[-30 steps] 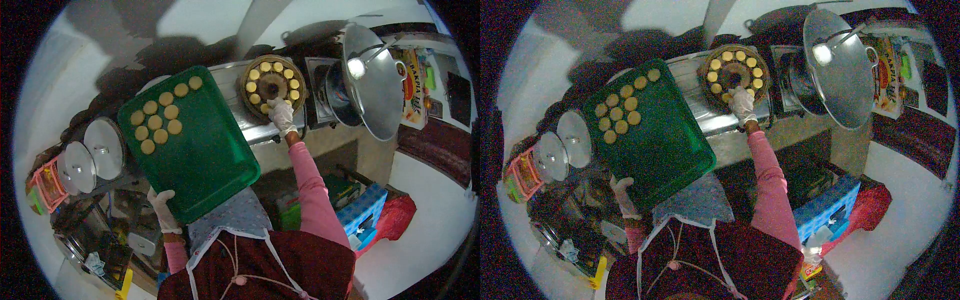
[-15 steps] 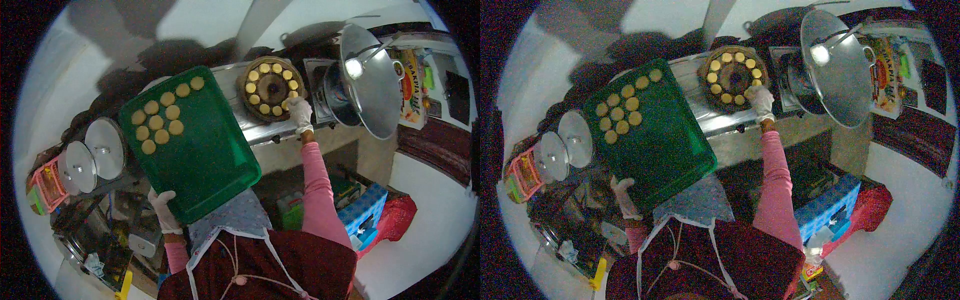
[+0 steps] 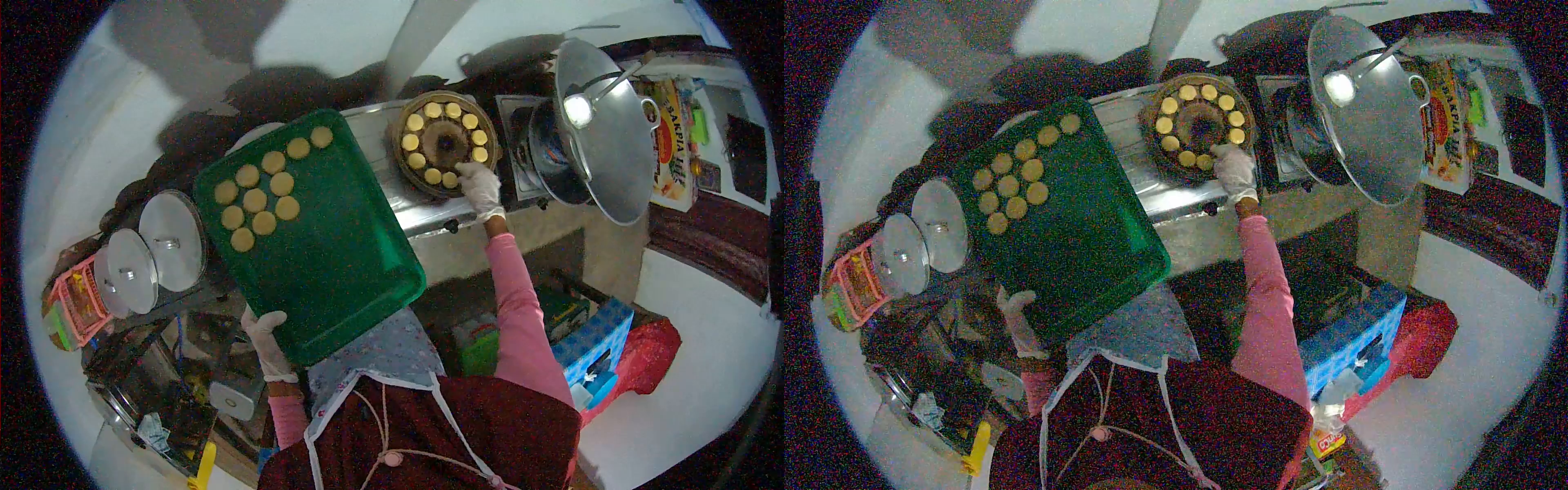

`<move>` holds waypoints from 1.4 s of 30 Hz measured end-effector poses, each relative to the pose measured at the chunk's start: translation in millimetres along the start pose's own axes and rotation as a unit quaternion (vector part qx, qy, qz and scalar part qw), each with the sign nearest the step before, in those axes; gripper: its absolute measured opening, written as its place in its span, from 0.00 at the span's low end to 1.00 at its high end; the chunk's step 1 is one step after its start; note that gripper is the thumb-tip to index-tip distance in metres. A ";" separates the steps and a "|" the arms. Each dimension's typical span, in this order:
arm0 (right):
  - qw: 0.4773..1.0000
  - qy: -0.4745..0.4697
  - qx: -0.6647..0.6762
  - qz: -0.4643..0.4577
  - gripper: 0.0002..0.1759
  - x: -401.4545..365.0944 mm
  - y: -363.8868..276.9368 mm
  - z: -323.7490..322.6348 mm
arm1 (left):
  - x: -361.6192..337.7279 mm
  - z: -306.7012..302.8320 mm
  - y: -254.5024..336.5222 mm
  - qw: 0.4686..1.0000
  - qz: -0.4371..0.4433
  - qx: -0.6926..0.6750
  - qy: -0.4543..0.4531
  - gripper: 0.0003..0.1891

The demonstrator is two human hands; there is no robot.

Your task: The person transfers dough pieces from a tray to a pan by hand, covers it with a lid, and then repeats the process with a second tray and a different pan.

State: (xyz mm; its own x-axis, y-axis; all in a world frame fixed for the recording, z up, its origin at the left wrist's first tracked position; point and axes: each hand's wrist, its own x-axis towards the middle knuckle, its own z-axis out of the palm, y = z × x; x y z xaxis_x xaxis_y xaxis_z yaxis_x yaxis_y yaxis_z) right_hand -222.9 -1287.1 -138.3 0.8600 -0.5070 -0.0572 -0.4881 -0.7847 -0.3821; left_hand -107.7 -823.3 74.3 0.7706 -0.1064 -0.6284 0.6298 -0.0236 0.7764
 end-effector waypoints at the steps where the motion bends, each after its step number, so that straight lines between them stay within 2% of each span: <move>1: 0.982 -0.023 -0.038 0.186 0.16 8.9 -0.8 -2.0 | -0.1 -1.3 -1.0 1.000 -0.005 -0.014 0.005 0.13; 2: 0.975 0.010 -0.079 0.210 0.16 9.7 -17.3 -29.8 | -0.2 -2.6 -2.1 1.000 -0.010 -0.027 0.009 0.14; 4: 0.983 -0.005 0.007 0.182 0.19 13.3 34.2 -9.2 | -1.1 -3.6 -0.6 1.000 0.008 -0.014 -0.009 0.15; 6: 0.991 0.004 -0.054 0.118 0.21 16.4 41.7 1.2 | -3.3 -0.6 3.5 0.999 0.012 -0.023 -0.019 0.16; 8: 0.987 -0.021 -0.097 0.125 0.21 19.7 39.1 5.6 | -4.1 -0.8 4.4 0.999 0.023 -0.001 -0.028 0.15; 9: 0.979 -0.049 -0.109 0.163 0.20 26.0 21.8 0.1 | -3.0 -3.8 3.5 0.998 0.036 0.032 -0.035 0.14; 12: 0.948 -0.101 0.116 0.279 0.21 35.8 63.4 45.8 | -1.6 -6.6 1.2 0.999 0.026 0.001 -0.029 0.09; 15: 0.973 -0.077 0.059 0.211 0.22 31.0 70.2 45.8 | -4.1 -4.6 5.4 0.997 0.043 0.037 -0.046 0.06; 17: 0.986 -0.063 -0.048 0.143 0.23 24.3 32.9 7.2 | -3.3 -7.1 4.5 0.994 0.050 0.075 -0.057 0.05; 20: 0.989 -0.021 -0.142 0.027 0.19 16.3 30.5 3.9 | -0.3 -14.3 -2.3 0.994 0.041 0.089 -0.050 0.05; 23: 0.992 -0.048 -0.094 0.065 0.15 21.5 49.3 18.9 | -2.8 -6.5 0.7 0.997 0.047 0.059 -0.031 0.07; 25: 0.990 -0.073 -0.014 0.116 0.14 36.9 67.7 49.6 | -3.1 -4.3 0.5 0.999 0.028 -0.004 -0.025 0.08; 27: 0.994 -0.062 -0.031 0.087 0.17 41.5 55.2 43.9 | -2.1 -6.2 -1.1 1.000 0.010 -0.019 -0.017 0.09; 29: 0.989 -0.014 -0.143 -0.023 0.22 44.0 -10.7 5.6 | -1.2 -6.7 -0.9 1.000 0.005 -0.006 0.001 0.12; 30: 0.992 -0.001 -0.116 -0.040 0.20 48.8 -16.3 12.7 | 0.3 -4.7 1.7 1.000 0.009 0.002 0.015 0.18; 32: 0.995 0.024 -0.058 -0.077 0.18 62.9 -26.2 27.8 | 2.0 -3.0 2.5 1.000 0.007 0.010 0.019 0.20; 33: 0.986 0.011 -0.141 -0.084 0.19 65.6 -39.8 24.4 | 2.0 -2.9 0.6 1.000 0.001 0.011 0.008 0.17; 36: 0.996 0.025 -0.071 -0.057 0.19 80.5 -29.5 64.8 | 1.2 -2.1 5.5 0.999 0.009 0.050 -0.015 0.19; 37: 0.990 -0.024 -0.132 -0.041 0.18 81.8 -45.1 53.8 | 0.7 0.0 7.8 0.999 0.012 0.049 -0.012 0.21; 38: 0.990 -0.060 -0.126 -0.028 0.16 76.7 -80.7 14.8 | 0.2 2.1 10.1 0.999 0.014 0.047 -0.009 0.23; 40: 0.995 0.041 -0.089 -0.035 0.15 75.8 -78.5 18.8 | -0.6 10.1 10.3 1.000 0.007 0.001 0.006 0.27; 41: 0.992 0.094 0.082 0.003 0.14 62.6 -110.7 -15.3 | 3.5 7.3 8.3 1.000 0.014 0.014 0.000 0.26; 42: 0.985 0.121 0.116 -0.032 0.14 57.5 -134.9 -32.5 | 6.9 4.9 4.4 0.999 0.021 0.026 -0.007 0.26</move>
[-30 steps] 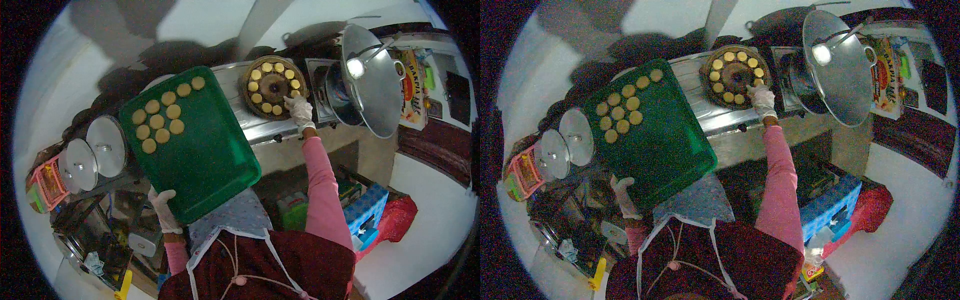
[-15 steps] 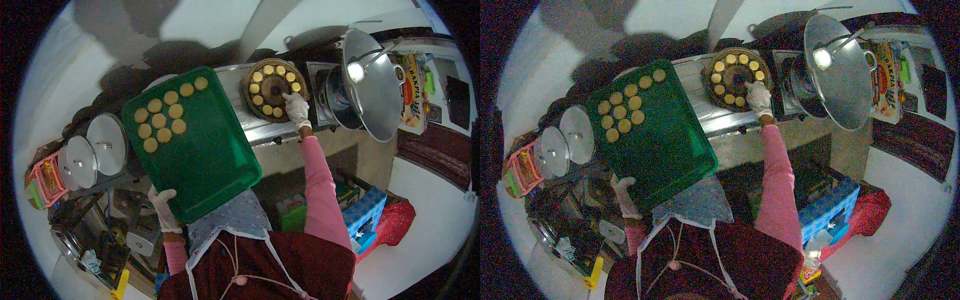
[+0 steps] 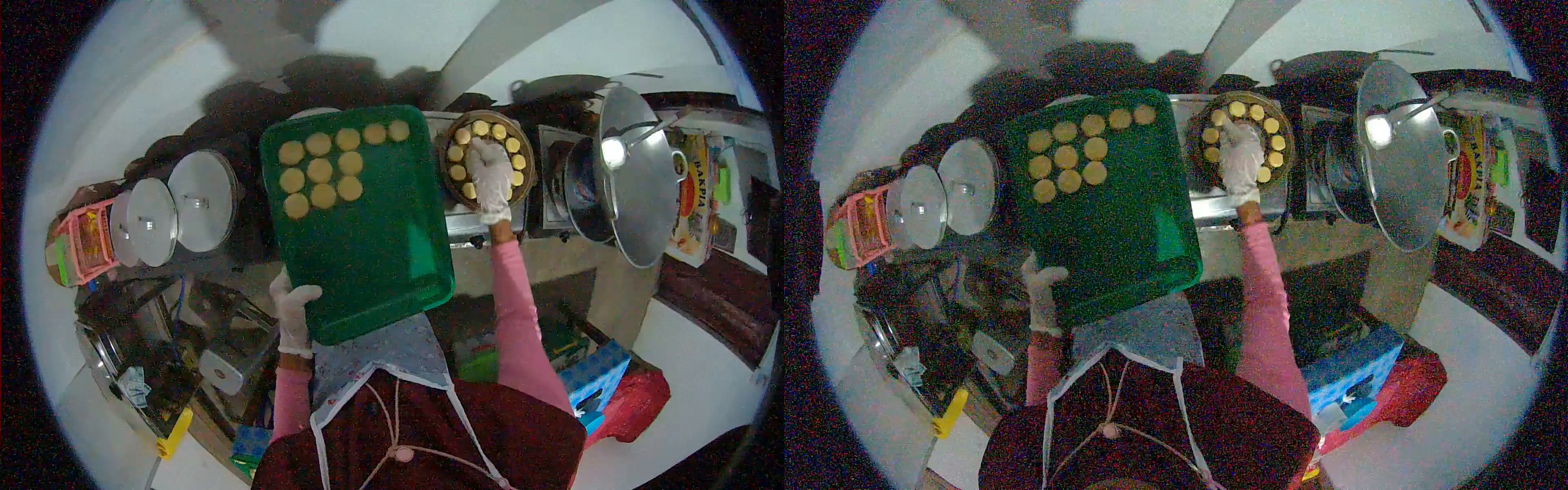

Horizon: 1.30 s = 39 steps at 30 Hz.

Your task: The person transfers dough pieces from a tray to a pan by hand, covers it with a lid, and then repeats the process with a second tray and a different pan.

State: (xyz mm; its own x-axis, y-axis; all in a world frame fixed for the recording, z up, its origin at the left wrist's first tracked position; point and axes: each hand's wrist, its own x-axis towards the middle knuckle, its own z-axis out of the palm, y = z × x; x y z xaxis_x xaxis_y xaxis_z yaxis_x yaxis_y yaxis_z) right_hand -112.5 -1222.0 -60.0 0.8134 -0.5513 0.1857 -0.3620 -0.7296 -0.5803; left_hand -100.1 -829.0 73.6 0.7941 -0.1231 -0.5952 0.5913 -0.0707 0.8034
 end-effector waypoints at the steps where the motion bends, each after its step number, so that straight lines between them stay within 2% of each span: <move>1: 0.998 0.025 0.036 -0.033 0.14 -0.9 -22.9 -7.9 | 1.8 0.3 -2.1 1.000 0.005 0.009 -0.011 0.26; 2: 0.994 0.053 0.072 -0.065 0.14 0.3 -42.5 -13.4 | 3.6 1.3 -3.1 1.000 0.009 0.018 -0.022 0.26; 4: 0.986 -0.047 0.019 -0.156 0.34 5.2 -76.1 -21.5 | 6.7 7.7 0.3 0.998 0.021 0.031 -0.053 0.27; 5: 0.967 -0.007 0.013 -0.253 0.33 13.9 -82.8 -15.4 | 6.3 9.9 1.3 0.997 0.026 0.025 -0.069 0.28; 8: 0.960 -0.118 -0.144 -0.210 0.28 28.3 -97.2 -7.5 | 6.9 11.5 1.1 0.993 0.043 0.019 -0.106 0.27; 9: 0.962 -0.118 -0.127 -0.211 0.22 28.7 -91.4 -4.0 | 7.0 10.3 -2.0 0.993 0.049 0.021 -0.110 0.26; 13: 0.957 -0.139 -0.172 -0.185 0.21 28.3 -87.3 -6.2 | 10.3 7.6 -7.6 0.992 0.048 -0.003 -0.117 0.24; 15: 0.959 -0.143 -0.173 -0.174 0.19 27.0 -94.0 -12.4 | 7.7 3.6 0.4 0.991 0.027 -0.006 -0.133 0.27; 18: 0.982 -0.073 -0.056 -0.163 0.15 19.0 -96.4 -5.3 | 8.8 -1.6 -1.9 0.989 0.029 -0.003 -0.146 0.28; 21: 0.986 -0.065 -0.080 -0.133 0.14 15.0 -106.3 4.8 | 13.0 -1.2 -9.1 0.989 0.023 0.003 -0.145 0.28; 24: 0.992 -0.023 -0.015 -0.124 0.16 7.2 -103.7 21.1 | 10.7 1.2 -8.7 0.990 0.021 -0.011 -0.140 0.28; 27: 0.992 -0.059 0.111 0.019 0.19 8.4 -102.7 34.8 | 10.3 0.8 -8.2 0.990 0.035 -0.008 -0.138 0.28; 30: 0.989 -0.050 0.140 0.011 0.19 0.3 -105.8 35.6 | 9.4 -3.0 -12.5 0.991 0.022 -0.012 -0.134 0.28; 33: 0.993 -0.118 -0.016 0.017 0.17 -9.6 -117.1 29.5 | 6.8 -2.8 -11.9 0.991 0.018 -0.015 -0.132 0.28; 36: 0.997 -0.064 0.041 -0.022 0.17 -24.6 -121.7 28.0 | 13.1 -4.8 -17.0 0.990 0.039 -0.012 -0.137 0.27; 39: 0.982 -0.114 0.135 0.073 0.18 -31.1 -119.9 17.9 | 10.6 -4.2 -15.0 0.993 0.028 0.007 -0.115 0.26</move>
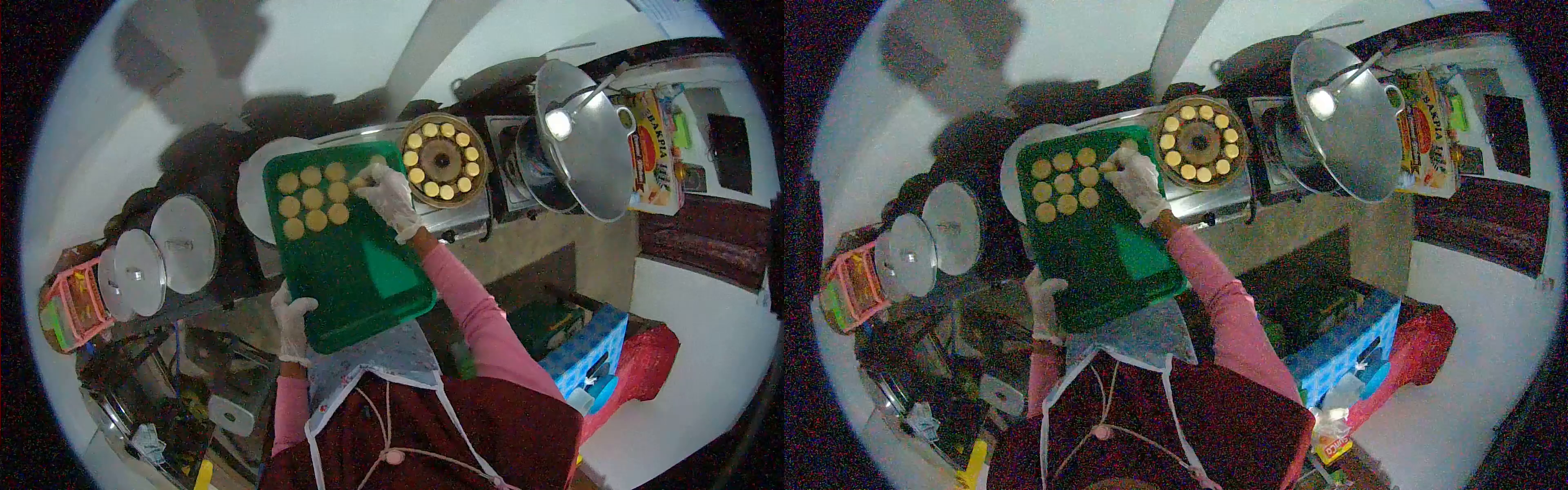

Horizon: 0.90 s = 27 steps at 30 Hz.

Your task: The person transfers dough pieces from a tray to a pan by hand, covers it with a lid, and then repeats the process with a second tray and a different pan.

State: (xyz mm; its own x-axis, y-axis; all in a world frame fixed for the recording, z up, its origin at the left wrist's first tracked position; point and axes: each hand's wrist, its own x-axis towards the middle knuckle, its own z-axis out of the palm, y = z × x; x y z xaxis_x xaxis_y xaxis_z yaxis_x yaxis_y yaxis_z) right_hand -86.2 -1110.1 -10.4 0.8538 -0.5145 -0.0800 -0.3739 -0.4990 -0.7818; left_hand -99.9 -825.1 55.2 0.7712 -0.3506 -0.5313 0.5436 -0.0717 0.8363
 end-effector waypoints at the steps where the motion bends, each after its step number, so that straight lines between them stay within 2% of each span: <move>1: 0.999 -0.017 0.035 0.028 0.18 0.2 0.6 -1.5 | -1.5 1.2 3.2 1.000 -0.010 0.007 0.013 0.26; 2: 0.998 0.037 0.036 -0.039 0.16 2.1 16.9 -1.8 | -1.2 -1.5 0.7 1.000 -0.015 0.016 0.013 0.26; 4: 0.967 0.036 0.251 0.036 0.12 6.2 28.0 -33.7 | -1.0 -10.2 -5.6 0.999 -0.025 0.033 0.019 0.26; 5: 0.929 0.119 0.348 0.043 0.08 12.5 48.2 -37.9 | -2.3 -10.4 -7.5 0.999 -0.024 0.025 0.034 0.26; 6: 0.940 0.148 0.306 0.025 0.09 19.0 67.6 -58.0 | -4.0 -9.6 -9.0 0.998 -0.023 0.017 0.048 0.26; 7: 0.956 0.127 0.260 0.052 0.13 20.8 95.2 -71.9 | -3.9 -8.1 -10.2 0.998 -0.022 0.008 0.062 0.26; 8: 0.931 0.140 0.317 0.114 0.18 23.1 119.8 -74.6 | -4.9 -4.8 -7.6 0.998 -0.027 0.003 0.064 0.26; 10: 0.976 0.150 0.112 0.112 0.17 37.7 199.8 -65.1 | -6.4 2.6 0.3 0.997 -0.039 -0.007 0.070 0.25; 11: 0.982 0.152 0.007 0.108 0.17 43.9 223.2 -61.9 | -4.3 3.3 -2.2 0.997 -0.042 -0.010 0.067 0.25; 14: 0.980 0.093 -0.129 0.119 0.19 43.3 237.5 -56.1 | -3.5 3.9 -6.5 0.997 -0.048 -0.002 0.067 0.25; 17: 0.970 0.053 -0.119 0.207 0.19 42.3 232.1 -52.6 | -4.0 10.8 0.9 0.997 -0.044 0.018 0.069 0.25; 20: 0.972 0.060 -0.197 0.111 0.19 42.0 238.6 -48.7 | -1.9 13.0 3.1 0.998 -0.038 0.012 0.051 0.26; 23: 0.971 0.049 -0.211 0.105 0.20 41.3 235.3 -50.1 | -0.4 12.8 5.5 0.999 -0.034 0.003 0.032 0.27; 24: 0.964 0.029 -0.204 0.168 0.20 38.9 198.0 -59.8 | 2.2 10.8 2.5 0.999 -0.042 -0.002 0.029 0.27; 27: 0.966 0.166 -0.193 -0.032 0.18 43.3 203.8 -49.7 | 2.5 13.7 5.9 0.998 -0.046 -0.002 0.048 0.29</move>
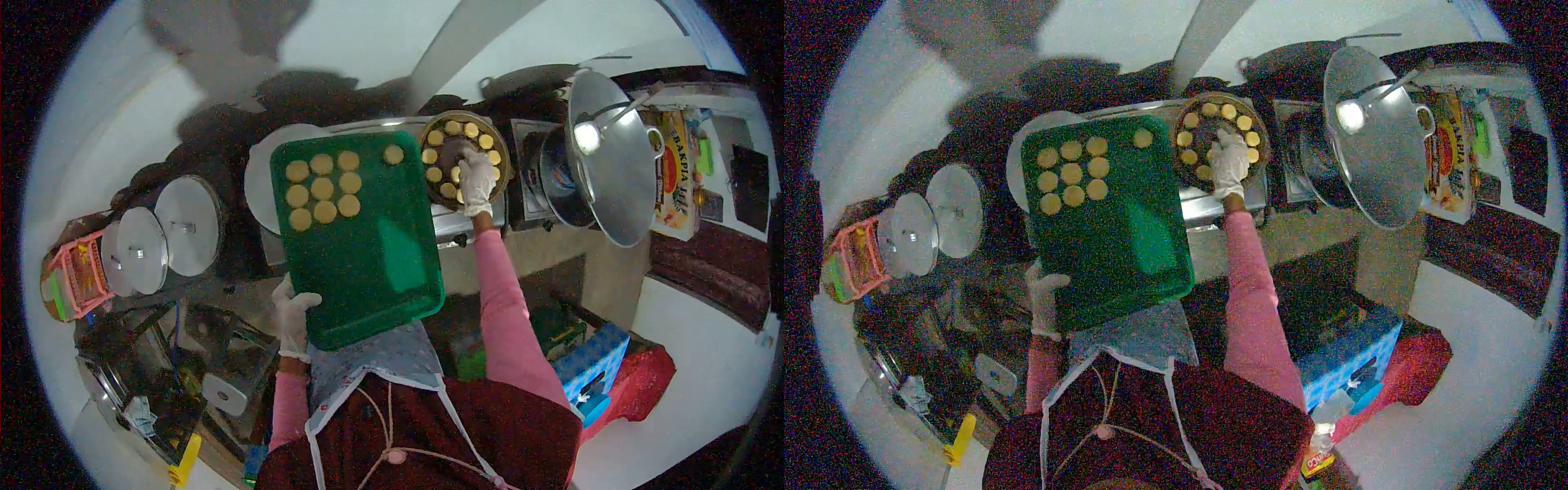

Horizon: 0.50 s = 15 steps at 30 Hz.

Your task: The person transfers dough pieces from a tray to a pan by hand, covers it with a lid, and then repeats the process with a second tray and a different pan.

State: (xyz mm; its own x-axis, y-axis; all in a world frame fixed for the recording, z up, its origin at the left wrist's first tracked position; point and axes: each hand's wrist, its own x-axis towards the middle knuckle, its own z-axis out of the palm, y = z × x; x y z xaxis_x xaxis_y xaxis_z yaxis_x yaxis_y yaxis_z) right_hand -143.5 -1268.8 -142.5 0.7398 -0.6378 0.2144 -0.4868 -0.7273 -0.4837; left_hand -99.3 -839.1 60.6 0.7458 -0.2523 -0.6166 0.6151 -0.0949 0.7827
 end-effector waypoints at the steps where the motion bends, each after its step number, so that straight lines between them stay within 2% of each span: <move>1: 0.996 0.072 0.021 -0.046 0.17 3.0 -50.3 -28.7 | -0.4 2.6 1.6 1.000 0.001 0.001 0.010 0.29; 3: 0.987 0.010 0.043 -0.155 0.16 11.3 -110.9 -56.6 | 3.4 0.7 4.7 0.999 0.019 0.013 -0.036 0.29; 4: 0.973 -0.088 0.020 -0.210 0.21 17.3 -137.0 -71.5 | 3.9 -0.5 5.2 0.998 0.027 0.019 -0.060 0.30; 6: 0.911 -0.139 -0.003 -0.389 0.24 25.9 -153.5 -71.9 | 4.4 -0.9 5.7 0.998 0.009 0.033 -0.062 0.30; 9: 0.847 -0.269 -0.174 -0.425 0.26 33.5 -144.8 -38.7 | 6.8 -5.5 -3.1 0.997 0.014 0.017 -0.071 0.30; 12: 0.852 -0.182 -0.124 -0.474 0.04 34.6 -146.3 -39.3 | 4.0 -8.6 -5.1 0.997 0.002 0.004 -0.073 0.30; 15: 0.808 -0.207 -0.273 -0.480 0.06 31.4 -159.4 -45.7 | 4.8 -9.2 -9.9 0.997 0.000 -0.007 -0.079 0.30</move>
State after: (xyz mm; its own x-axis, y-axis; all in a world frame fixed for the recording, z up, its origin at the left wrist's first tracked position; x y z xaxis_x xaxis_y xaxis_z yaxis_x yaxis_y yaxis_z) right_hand -63.8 -1184.5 -19.9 0.9351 0.3431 -0.0888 0.3542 -0.9122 0.2061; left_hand -99.5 -830.5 49.2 0.6972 -0.4006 -0.5945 0.6192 -0.0812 0.7810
